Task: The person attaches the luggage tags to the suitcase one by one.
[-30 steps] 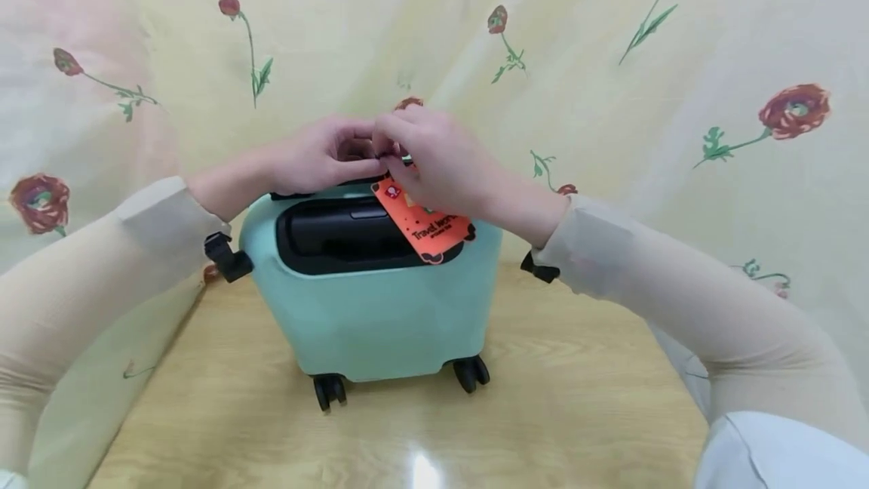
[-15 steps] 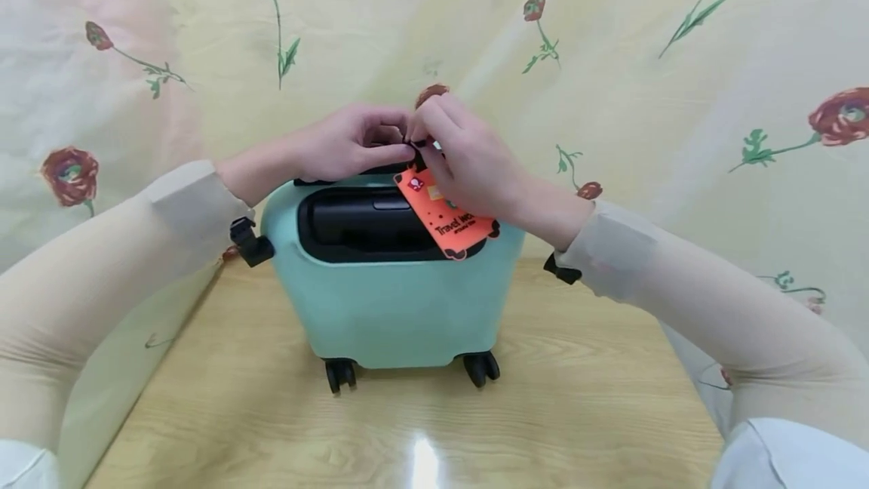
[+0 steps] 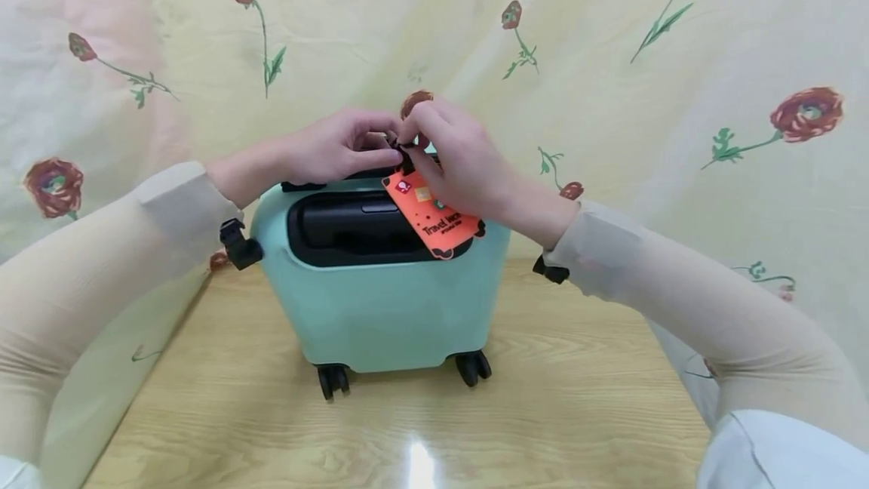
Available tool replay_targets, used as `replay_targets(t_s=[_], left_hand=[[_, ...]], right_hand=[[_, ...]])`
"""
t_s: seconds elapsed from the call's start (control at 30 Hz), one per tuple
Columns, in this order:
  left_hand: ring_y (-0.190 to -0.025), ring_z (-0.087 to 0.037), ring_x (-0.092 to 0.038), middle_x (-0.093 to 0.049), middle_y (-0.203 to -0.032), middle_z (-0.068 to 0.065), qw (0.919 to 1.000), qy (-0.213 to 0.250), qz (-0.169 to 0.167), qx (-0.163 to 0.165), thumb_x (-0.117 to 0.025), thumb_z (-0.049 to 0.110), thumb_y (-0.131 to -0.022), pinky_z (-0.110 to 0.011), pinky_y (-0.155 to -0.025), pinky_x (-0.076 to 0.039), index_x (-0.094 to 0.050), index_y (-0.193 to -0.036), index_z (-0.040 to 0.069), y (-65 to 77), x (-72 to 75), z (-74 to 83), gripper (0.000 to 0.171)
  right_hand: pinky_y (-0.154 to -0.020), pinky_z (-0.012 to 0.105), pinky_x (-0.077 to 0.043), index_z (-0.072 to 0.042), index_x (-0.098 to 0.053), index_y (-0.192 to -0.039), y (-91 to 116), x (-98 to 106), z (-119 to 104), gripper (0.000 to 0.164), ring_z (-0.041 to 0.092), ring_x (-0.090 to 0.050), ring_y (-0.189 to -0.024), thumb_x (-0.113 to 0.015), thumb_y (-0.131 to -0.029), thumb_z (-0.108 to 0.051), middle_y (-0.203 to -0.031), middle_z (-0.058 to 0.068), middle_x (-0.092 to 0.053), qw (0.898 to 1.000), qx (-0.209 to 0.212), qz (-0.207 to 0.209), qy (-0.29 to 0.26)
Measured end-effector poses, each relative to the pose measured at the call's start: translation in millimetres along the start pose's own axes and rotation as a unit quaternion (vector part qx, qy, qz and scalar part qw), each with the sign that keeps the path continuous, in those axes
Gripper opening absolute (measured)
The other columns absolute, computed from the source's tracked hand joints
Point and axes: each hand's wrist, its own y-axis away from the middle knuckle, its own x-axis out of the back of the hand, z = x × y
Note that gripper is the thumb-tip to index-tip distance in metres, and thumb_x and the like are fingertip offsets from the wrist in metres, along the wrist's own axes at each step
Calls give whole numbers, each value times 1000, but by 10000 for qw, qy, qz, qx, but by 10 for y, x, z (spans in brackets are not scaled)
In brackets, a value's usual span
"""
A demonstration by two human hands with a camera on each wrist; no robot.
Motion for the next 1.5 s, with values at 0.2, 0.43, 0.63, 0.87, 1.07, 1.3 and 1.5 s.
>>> replay_targets(t_s=[0.2,0.43,0.63,0.87,1.07,1.3,1.5], left_hand=[[-103,-20,-69,-69,-122,-8,9999,-36,-77,80,-61,17,-109,-31,-96,-52,-63,-136,11,-24,-25,14,28],[-110,-21,-67,-68,-125,-6,9999,-51,-69,74,-62,16,-108,-33,-102,-51,-64,-134,11,-19,-27,-17,26],[-108,-22,-68,-68,-124,-8,9999,-35,50,152,-62,14,-108,-34,-100,-51,-65,-132,10,101,10,-93,24],[-103,-22,-68,-69,-123,-9,9999,2,58,99,-62,13,-108,-32,-97,-52,-64,-131,9,96,16,-82,24],[-109,-21,-67,-69,-122,-8,9995,-133,41,280,-62,17,-108,-34,-101,-51,-63,-132,11,34,-3,-30,24],[-121,-20,-64,-70,-128,-9,9992,55,-38,390,-61,17,-109,-37,-110,-49,-62,-132,12,-43,-24,-3,24],[-117,-20,-66,-72,-125,-10,9992,245,-56,318,-60,15,-109,-35,-107,-48,-62,-128,11,-51,-36,0,20]], right_hand=[[-79,33,-53,1,-54,-102,85,-20,30,15,28,-65,-89,-66,-97,9,-107,20,-69,9997,-139,153,-137],[-79,33,-51,1,-56,-102,89,-71,25,17,29,-66,-90,-69,-95,9,-107,19,-71,9992,-94,287,-245],[-80,29,-50,2,-58,-105,37,-186,-11,11,26,-65,-89,-67,-99,4,-108,19,-71,9982,-105,200,-552],[-79,23,-53,4,-54,-103,45,-183,-11,12,23,-65,-82,-66,-100,5,-108,21,-68,9969,-284,293,-678],[-80,21,-53,4,-53,-103,73,-127,-10,16,23,-66,-83,-66,-97,10,-107,21,-66,9973,-305,320,-585],[-77,26,-49,4,-57,-108,94,-66,12,14,23,-60,-79,-67,-98,4,-104,22,-64,9977,-433,291,-427],[-76,32,-48,4,-61,-109,93,-62,19,11,23,-60,-81,-66,-99,0,-101,19,-67,9972,-637,166,-362]])
